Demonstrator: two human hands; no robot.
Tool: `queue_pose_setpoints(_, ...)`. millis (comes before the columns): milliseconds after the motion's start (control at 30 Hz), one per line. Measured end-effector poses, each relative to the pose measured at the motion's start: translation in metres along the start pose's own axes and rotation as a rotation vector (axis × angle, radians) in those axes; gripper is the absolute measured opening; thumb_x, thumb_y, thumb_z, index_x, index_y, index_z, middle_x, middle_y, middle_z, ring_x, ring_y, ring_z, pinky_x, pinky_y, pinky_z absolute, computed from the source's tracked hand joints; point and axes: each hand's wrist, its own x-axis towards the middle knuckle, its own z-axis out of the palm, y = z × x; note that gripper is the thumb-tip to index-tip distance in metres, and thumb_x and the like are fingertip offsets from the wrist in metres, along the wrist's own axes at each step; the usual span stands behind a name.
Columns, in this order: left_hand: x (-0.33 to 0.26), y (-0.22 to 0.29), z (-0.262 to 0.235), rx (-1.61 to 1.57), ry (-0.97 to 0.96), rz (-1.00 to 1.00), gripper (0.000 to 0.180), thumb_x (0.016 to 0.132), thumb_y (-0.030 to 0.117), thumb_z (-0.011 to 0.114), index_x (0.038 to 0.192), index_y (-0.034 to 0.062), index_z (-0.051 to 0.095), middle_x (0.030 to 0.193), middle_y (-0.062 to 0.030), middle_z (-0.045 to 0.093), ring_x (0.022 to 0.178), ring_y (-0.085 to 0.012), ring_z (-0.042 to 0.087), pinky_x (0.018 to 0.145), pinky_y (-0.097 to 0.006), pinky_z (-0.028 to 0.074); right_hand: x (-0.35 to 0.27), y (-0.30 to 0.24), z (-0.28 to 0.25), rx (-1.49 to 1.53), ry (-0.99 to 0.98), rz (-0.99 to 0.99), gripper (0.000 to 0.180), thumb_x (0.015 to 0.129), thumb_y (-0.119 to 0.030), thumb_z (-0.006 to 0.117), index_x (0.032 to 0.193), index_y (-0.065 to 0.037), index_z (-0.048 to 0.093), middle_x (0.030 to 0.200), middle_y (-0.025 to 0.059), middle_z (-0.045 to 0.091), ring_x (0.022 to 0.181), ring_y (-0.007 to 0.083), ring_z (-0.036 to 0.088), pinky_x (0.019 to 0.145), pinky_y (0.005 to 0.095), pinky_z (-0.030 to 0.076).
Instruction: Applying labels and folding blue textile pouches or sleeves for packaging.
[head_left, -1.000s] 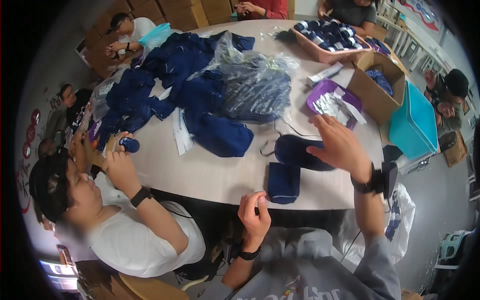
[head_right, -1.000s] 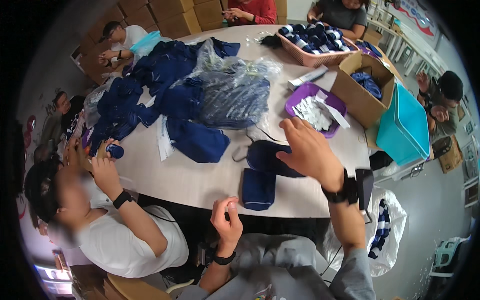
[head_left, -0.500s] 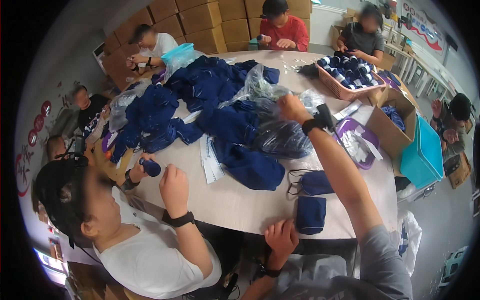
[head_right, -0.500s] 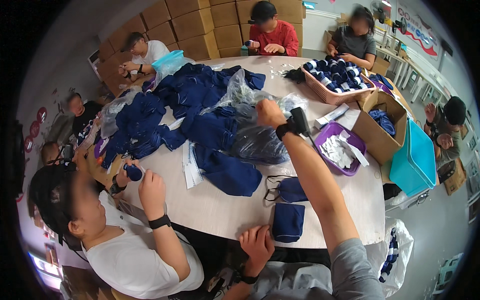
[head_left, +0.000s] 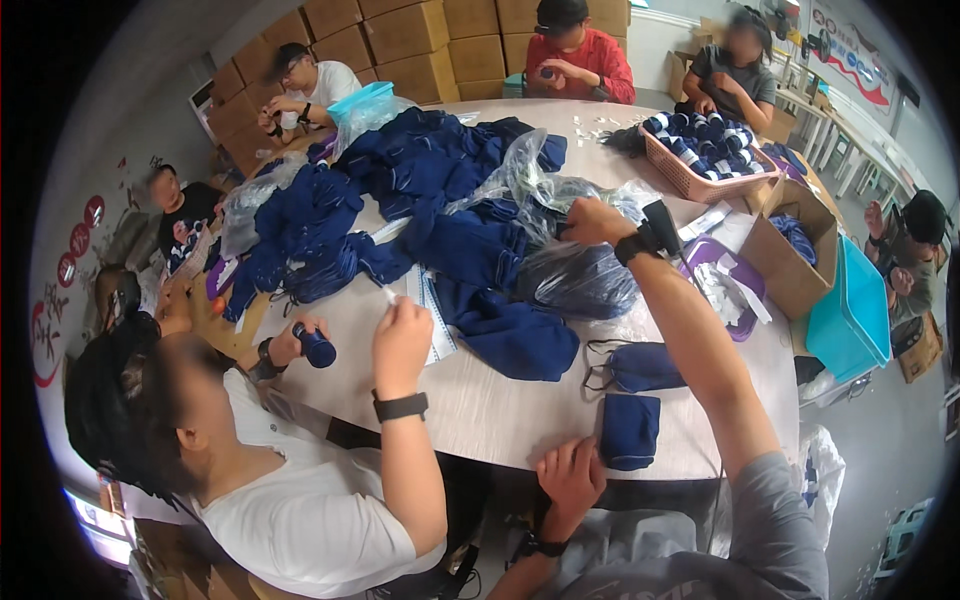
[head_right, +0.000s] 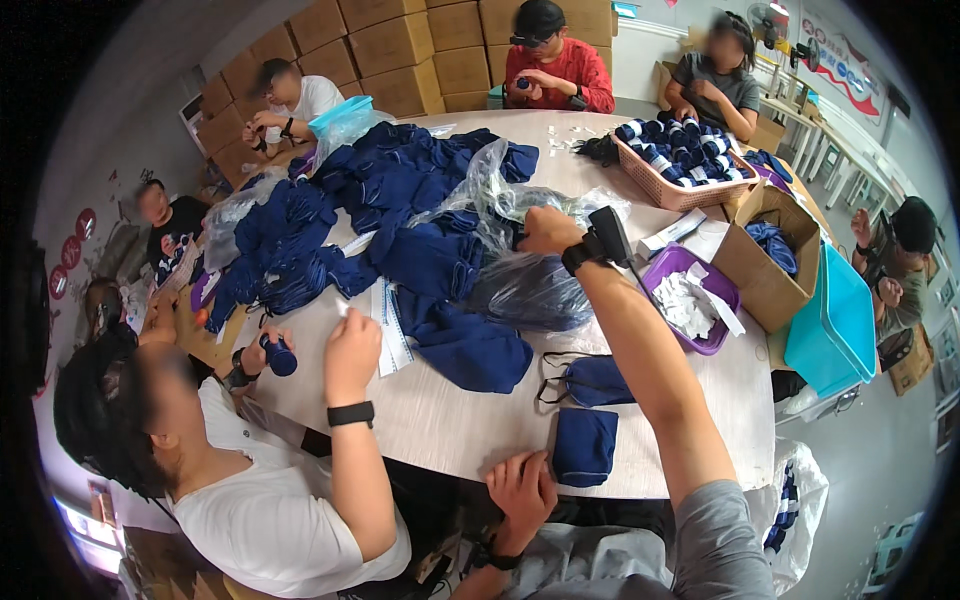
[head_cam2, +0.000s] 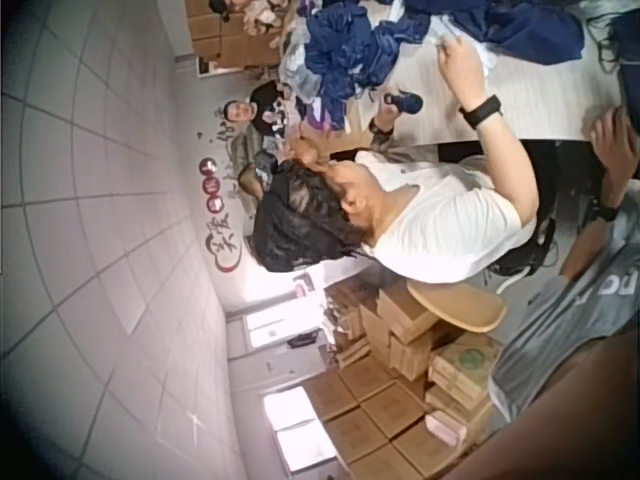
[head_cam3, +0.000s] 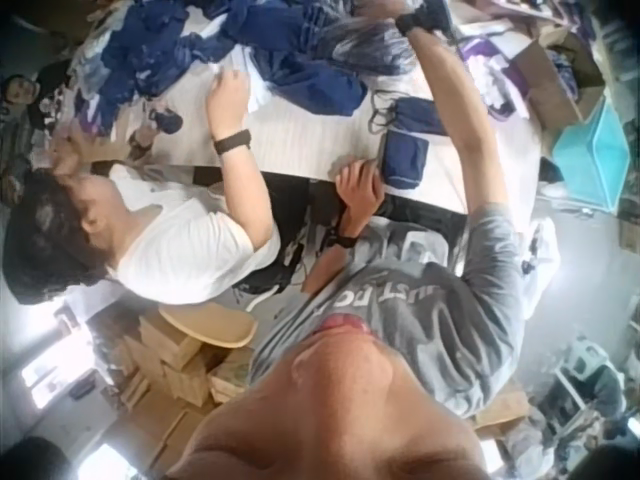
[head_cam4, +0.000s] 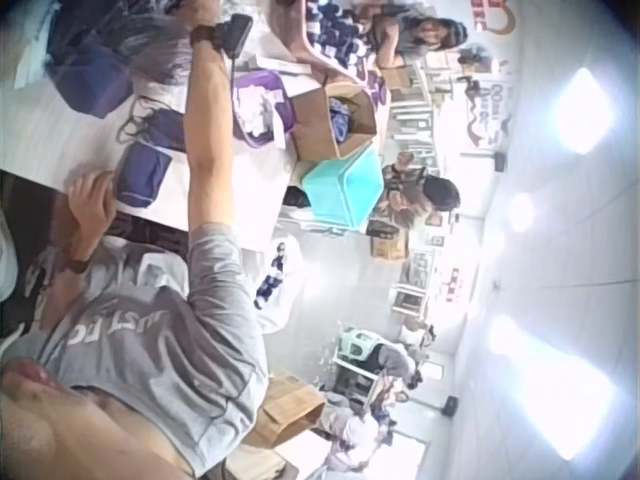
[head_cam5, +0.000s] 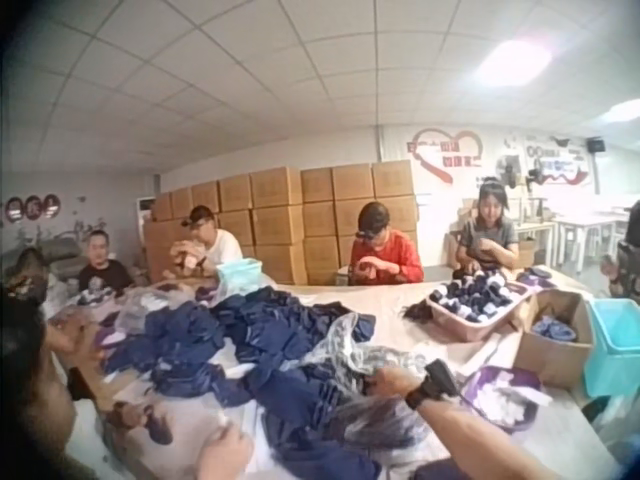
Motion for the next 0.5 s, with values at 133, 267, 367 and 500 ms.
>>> queue_pose_setpoints(133, -0.002, -0.006, -0.003, 0.008, 0.015, 0.012, 0.019, 0.092, 0.017, 0.062, 0.107, 0.0126, 0.073, 0.101, -0.0037, 0.067, 0.088, -0.0257, 0.060, 0.079, -0.040, 0.039, -0.021, -0.033, -0.028, 0.153, 0.294, 0.183, 0.038, 0.085, -0.039, 0.078, 0.098, -0.004, 0.078, 0.099, 0.0208, 0.074, 0.089, 0.0421, 0.071, 0.081, 0.0479, 0.057)
queue_pose_setpoints(267, 0.001, -0.002, -0.001, 0.002, 0.045, 0.038, 0.019, 0.093, 0.016, 0.060, 0.105, 0.0110, 0.073, 0.101, -0.0043, 0.067, 0.086, -0.0261, 0.060, 0.078, -0.040, 0.039, -0.040, -0.031, -0.044, 0.132, 0.658, 0.140, 0.030, 0.087, -0.036, 0.077, 0.093, -0.007, 0.079, 0.093, 0.0213, 0.074, 0.087, 0.0408, 0.071, 0.077, 0.0483, 0.056)
queue_pose_setpoints(367, 0.003, -0.003, -0.001, 0.006, 0.055, 0.060, 0.019, 0.092, 0.017, 0.060, 0.105, 0.0113, 0.074, 0.102, -0.0042, 0.069, 0.085, -0.0258, 0.061, 0.076, -0.040, 0.040, -0.037, -0.013, -0.049, 0.261, 0.363, 0.070, 0.026, 0.085, -0.032, 0.078, 0.093, -0.007, 0.079, 0.090, 0.0203, 0.074, 0.085, 0.0384, 0.072, 0.076, 0.0469, 0.056)
queue_pose_setpoints(500, 0.004, -0.006, 0.001, 0.026, 0.087, 0.071, 0.020, 0.093, 0.020, 0.059, 0.105, 0.0122, 0.074, 0.102, -0.0039, 0.069, 0.085, -0.0257, 0.062, 0.075, -0.040, 0.041, -0.045, -0.022, -0.070, 0.393, 0.508, 0.014, 0.027, 0.076, -0.029, 0.086, 0.090, -0.006, 0.079, 0.083, 0.0152, 0.075, 0.079, 0.0351, 0.073, 0.073, 0.0429, 0.056)
